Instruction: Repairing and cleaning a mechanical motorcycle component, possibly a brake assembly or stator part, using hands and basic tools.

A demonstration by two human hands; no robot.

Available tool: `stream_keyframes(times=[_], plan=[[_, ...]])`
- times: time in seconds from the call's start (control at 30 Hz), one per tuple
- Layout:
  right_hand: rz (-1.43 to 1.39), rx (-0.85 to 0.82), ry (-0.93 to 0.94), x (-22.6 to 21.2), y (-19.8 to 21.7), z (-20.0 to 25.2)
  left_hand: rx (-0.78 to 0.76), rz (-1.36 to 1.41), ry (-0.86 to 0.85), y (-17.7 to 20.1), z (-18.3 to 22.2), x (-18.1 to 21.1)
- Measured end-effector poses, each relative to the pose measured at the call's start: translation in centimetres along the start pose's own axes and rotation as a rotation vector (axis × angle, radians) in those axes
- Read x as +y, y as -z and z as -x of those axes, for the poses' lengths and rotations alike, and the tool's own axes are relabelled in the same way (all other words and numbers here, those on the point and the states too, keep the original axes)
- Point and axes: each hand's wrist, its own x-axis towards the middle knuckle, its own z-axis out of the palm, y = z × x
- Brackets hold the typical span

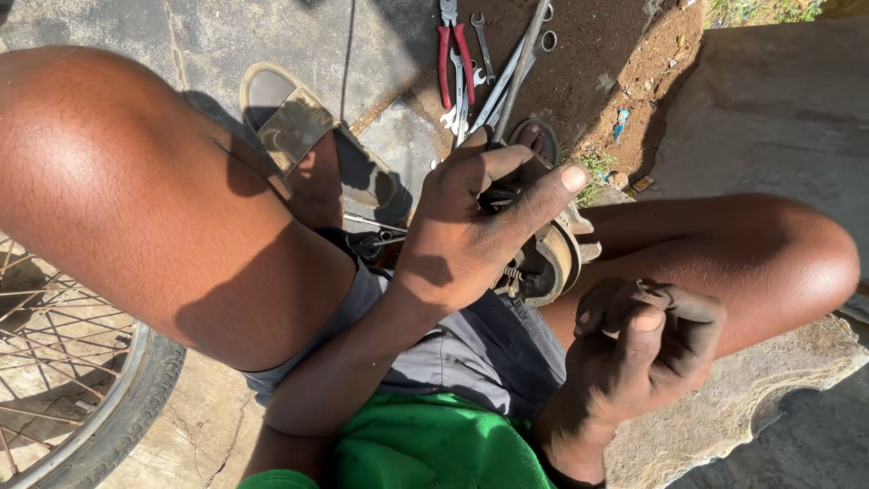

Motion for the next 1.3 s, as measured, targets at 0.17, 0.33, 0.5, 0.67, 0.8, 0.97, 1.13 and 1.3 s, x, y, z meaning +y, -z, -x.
stream_keyframes(times=[0.17, 0.33, 0.5, 0.67, 0.8, 0.97, 1.13, 1.3], plan=[[0.151, -0.085, 0.055, 0.7, -0.1, 0.9, 0.072, -0.005, -0.009, 0.0, -1.0, -1.1], [0.053, -0.144, -0.113, 0.8, -0.7, 1.1, 0.067, -0.002, 0.026, 0.1, -1.5, -1.9], [-0.381, -0.081, -0.403, 1.0, -1.2, -0.3, 0.071, 0.055, 0.016, 0.0, -1.7, -2.6], [-0.608, -0.108, -0.567, 1.6, -0.5, -0.7, 0.090, 0.037, -0.010, 0.2, -1.7, -2.8], [-0.636, -0.106, -0.630, 1.8, -0.8, -1.2, 0.080, 0.038, -0.017, 0.3, -1.8, -2.7], [-0.698, -0.187, -0.597, 2.4, -0.4, -1.4, 0.057, 0.050, -0.021, 0.3, -1.7, -3.1], [-0.311, -0.118, -0.326, 1.1, -2.1, -0.9, 0.055, 0.014, -0.071, 0.2, -1.8, -3.3], [-0.132, -0.169, -0.217, 1.0, -2.3, -0.5, 0.096, -0.057, -0.144, 0.0, -1.4, -3.8]])
